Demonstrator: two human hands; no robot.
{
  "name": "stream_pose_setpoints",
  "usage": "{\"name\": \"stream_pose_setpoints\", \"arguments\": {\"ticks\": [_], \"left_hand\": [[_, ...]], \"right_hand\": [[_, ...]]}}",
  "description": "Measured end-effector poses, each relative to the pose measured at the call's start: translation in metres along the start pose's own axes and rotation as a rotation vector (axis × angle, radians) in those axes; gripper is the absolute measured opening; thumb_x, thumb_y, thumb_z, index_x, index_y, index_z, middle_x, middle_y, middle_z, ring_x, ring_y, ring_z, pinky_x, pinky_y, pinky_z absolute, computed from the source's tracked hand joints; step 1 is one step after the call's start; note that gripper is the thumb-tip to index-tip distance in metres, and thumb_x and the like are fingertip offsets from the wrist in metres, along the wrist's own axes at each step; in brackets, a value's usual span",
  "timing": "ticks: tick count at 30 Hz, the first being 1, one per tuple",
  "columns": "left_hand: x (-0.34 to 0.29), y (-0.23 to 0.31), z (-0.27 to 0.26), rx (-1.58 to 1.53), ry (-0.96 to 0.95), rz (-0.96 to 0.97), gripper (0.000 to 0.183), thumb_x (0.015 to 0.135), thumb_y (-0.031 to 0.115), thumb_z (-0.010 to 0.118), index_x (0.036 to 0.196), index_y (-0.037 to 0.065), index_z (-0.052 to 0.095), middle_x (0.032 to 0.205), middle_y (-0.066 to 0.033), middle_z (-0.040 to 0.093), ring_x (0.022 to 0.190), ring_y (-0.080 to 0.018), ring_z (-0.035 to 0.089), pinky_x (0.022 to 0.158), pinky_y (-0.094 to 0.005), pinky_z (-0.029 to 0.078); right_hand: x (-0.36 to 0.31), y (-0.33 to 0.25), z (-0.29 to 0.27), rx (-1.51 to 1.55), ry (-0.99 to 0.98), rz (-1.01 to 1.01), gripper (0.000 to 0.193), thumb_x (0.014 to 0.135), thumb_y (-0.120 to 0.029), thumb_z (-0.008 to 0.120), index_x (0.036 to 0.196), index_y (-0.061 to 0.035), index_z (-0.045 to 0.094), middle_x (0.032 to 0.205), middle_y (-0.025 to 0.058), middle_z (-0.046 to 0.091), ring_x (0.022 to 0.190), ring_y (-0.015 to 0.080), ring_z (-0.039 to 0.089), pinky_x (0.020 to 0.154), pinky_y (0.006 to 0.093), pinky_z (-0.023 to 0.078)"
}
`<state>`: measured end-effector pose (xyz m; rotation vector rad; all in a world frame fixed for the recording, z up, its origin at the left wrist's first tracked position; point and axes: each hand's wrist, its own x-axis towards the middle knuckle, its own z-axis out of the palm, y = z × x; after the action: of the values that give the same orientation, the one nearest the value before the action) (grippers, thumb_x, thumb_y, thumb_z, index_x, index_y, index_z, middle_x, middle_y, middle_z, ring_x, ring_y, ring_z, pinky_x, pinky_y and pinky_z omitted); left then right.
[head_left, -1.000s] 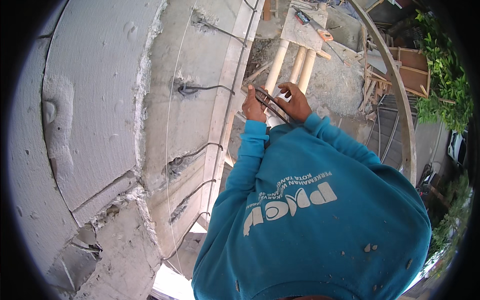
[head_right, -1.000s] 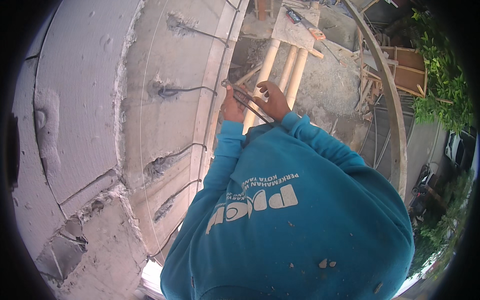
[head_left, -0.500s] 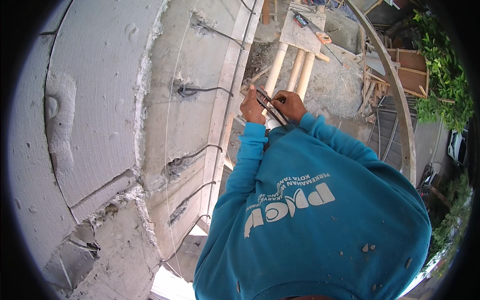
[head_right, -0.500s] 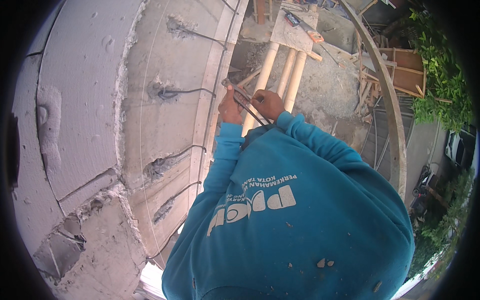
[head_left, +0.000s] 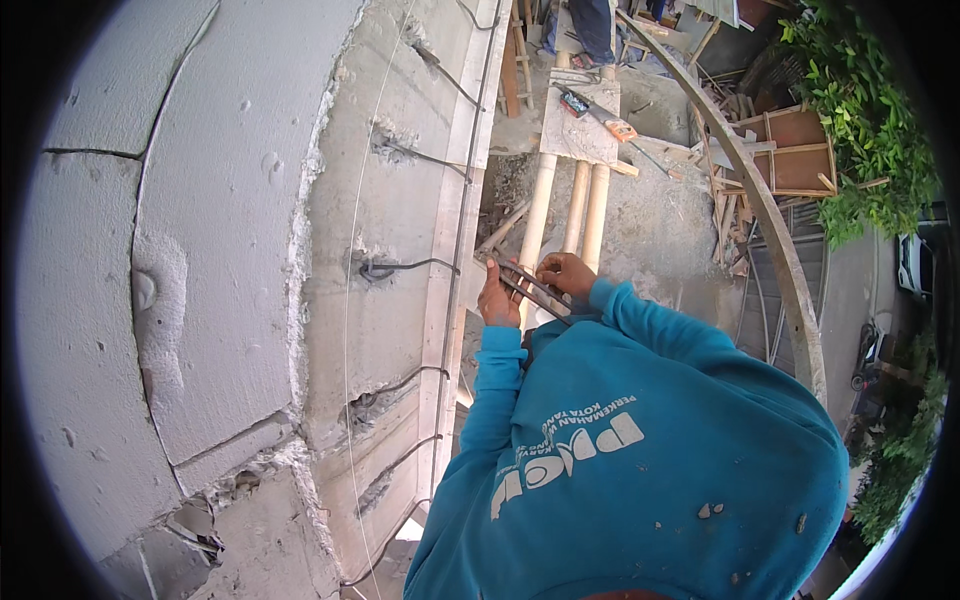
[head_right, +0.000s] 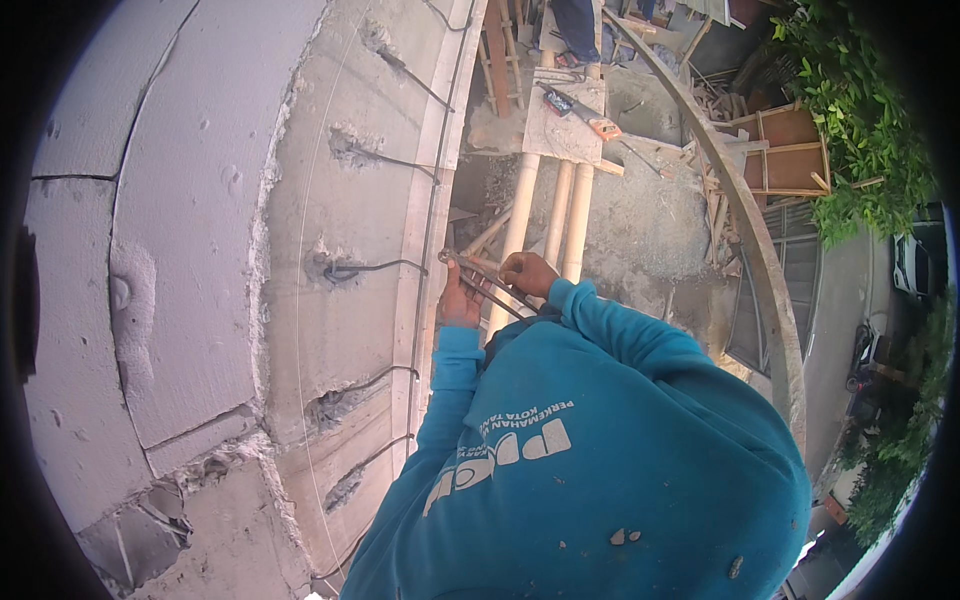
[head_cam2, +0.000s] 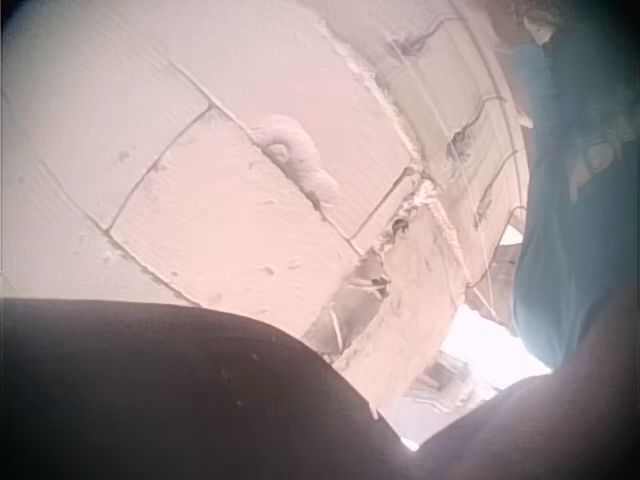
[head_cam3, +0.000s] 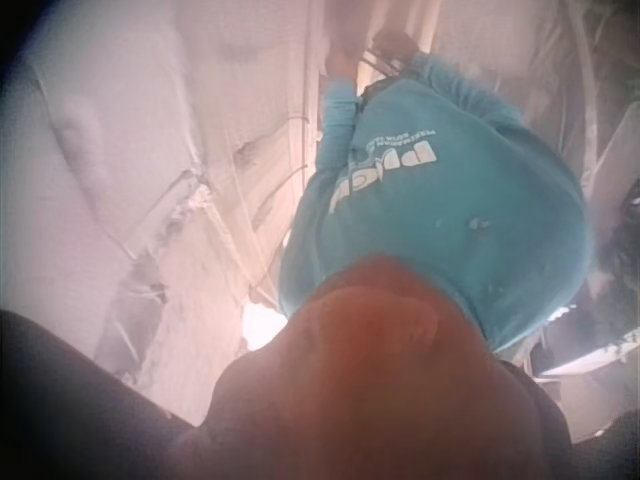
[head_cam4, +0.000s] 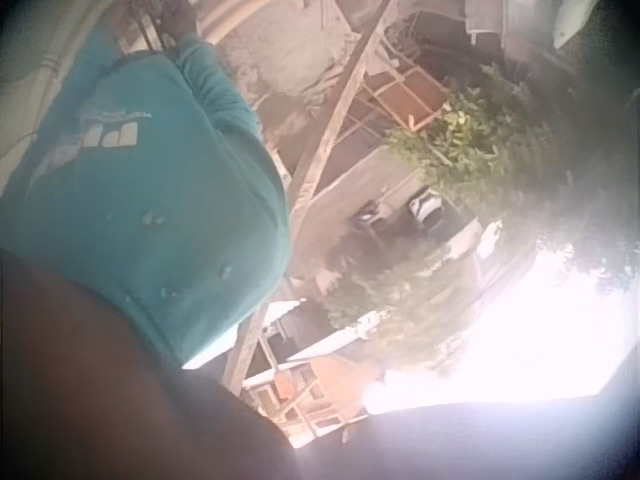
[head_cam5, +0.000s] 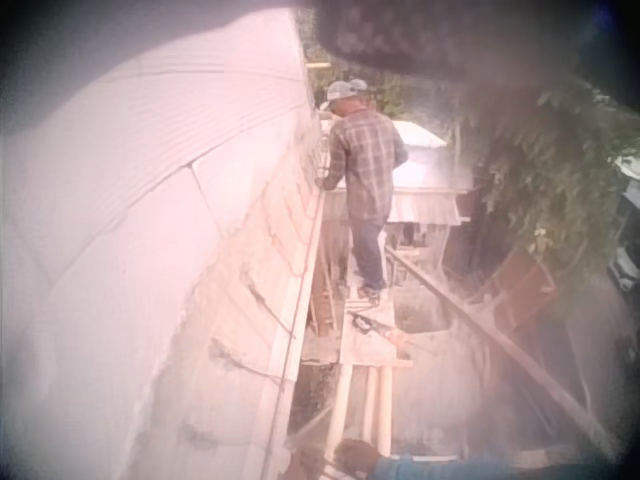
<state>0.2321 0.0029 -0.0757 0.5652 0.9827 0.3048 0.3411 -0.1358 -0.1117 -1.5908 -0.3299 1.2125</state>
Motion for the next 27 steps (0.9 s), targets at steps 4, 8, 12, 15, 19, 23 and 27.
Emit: {"name": "stream_pose_setpoints", "arguments": {"ticks": [4, 8, 12, 15, 19, 23, 27], "left_hand": [[0.004, 0.003, -0.011, 0.002, 0.129, 0.069, 0.042, 0.092, 0.043, 0.061, 0.112, 0.005, 0.062, 0.101, -0.0074, 0.066, 0.088, -0.0202, 0.064, 0.078, -0.0369, 0.057], [0.004, 0.011, -0.005, -0.077, 0.249, 0.054, 0.04, 0.093, 0.04, 0.061, 0.112, 0.005, 0.061, 0.103, -0.0081, 0.065, 0.09, -0.021, 0.063, 0.079, -0.0379, 0.056], [0.015, 0.001, -0.013, -0.066, 0.145, 0.078, 0.03, 0.096, 0.03, 0.057, 0.115, 0.006, 0.058, 0.106, -0.007, 0.064, 0.098, -0.0221, 0.062, 0.084, -0.0413, 0.055], [0.012, -0.004, -0.012, -0.037, 0.131, 0.09, 0.029, 0.097, 0.026, 0.054, 0.117, 0.005, 0.058, 0.105, -0.0062, 0.064, 0.097, -0.0209, 0.062, 0.081, -0.0388, 0.054], [0.007, -0.014, -0.004, -0.014, 0.182, 0.166, 0.036, 0.094, 0.026, 0.062, 0.114, -0.003, 0.059, 0.099, -0.0092, 0.063, 0.092, -0.0205, 0.062, 0.079, -0.0341, 0.055], [0.009, -0.018, -0.002, 0.113, 0.143, 0.186, 0.031, 0.092, 0.021, 0.063, 0.117, 0.002, 0.061, 0.103, -0.0063, 0.064, 0.093, -0.0174, 0.061, 0.078, -0.0329, 0.052], [0.009, -0.027, -0.008, 0.203, 0.068, 0.267, 0.03, 0.089, 0.017, 0.067, 0.113, -0.001, 0.062, 0.094, -0.0058, 0.065, 0.082, -0.0149, 0.061, 0.072, -0.0284, 0.049]], "right_hand": [[-0.022, -0.026, 0.023, -0.32, 0.289, -0.239, 0.033, 0.08, -0.025, 0.071, 0.099, 0.0011, 0.062, 0.089, 0.0176, 0.065, 0.079, 0.03, 0.065, 0.072, 0.0389, 0.053], [-0.045, -0.039, 0.035, -0.671, 0.049, -0.389, 0.051, 0.081, -0.032, 0.072, 0.118, -0.0003, 0.055, 0.105, 0.0215, 0.059, 0.094, 0.0354, 0.062, 0.083, 0.0437, 0.05], [-0.038, -0.029, 0.039, -0.727, 0.121, -0.413, 0.045, 0.08, -0.018, 0.064, 0.122, -0.0055, 0.052, 0.103, 0.0232, 0.055, 0.09, 0.043, 0.06, 0.079, 0.0498, 0.05], [-0.038, -0.027, 0.04, -0.799, 0.124, -0.403, 0.042, 0.082, -0.015, 0.06, 0.122, -0.0057, 0.05, 0.1, 0.0245, 0.054, 0.085, 0.0443, 0.06, 0.075, 0.0519, 0.049], [-0.038, -0.026, 0.043, -0.838, 0.07, -0.387, 0.046, 0.085, -0.012, 0.058, 0.129, -0.0068, 0.045, 0.097, 0.0248, 0.054, 0.082, 0.0446, 0.06, 0.072, 0.053, 0.049], [-0.043, -0.027, 0.046, -0.856, 0.135, -0.379, 0.051, 0.086, -0.012, 0.056, 0.135, -0.0094, 0.044, 0.098, 0.0216, 0.055, 0.08, 0.0427, 0.06, 0.071, 0.0507, 0.051], [-0.049, -0.031, 0.042, -0.872, 0.137, -0.34, 0.053, 0.086, -0.009, 0.051, 0.138, -0.0142, 0.042, 0.099, 0.0207, 0.056, 0.083, 0.041, 0.062, 0.072, 0.0494, 0.052]]}}
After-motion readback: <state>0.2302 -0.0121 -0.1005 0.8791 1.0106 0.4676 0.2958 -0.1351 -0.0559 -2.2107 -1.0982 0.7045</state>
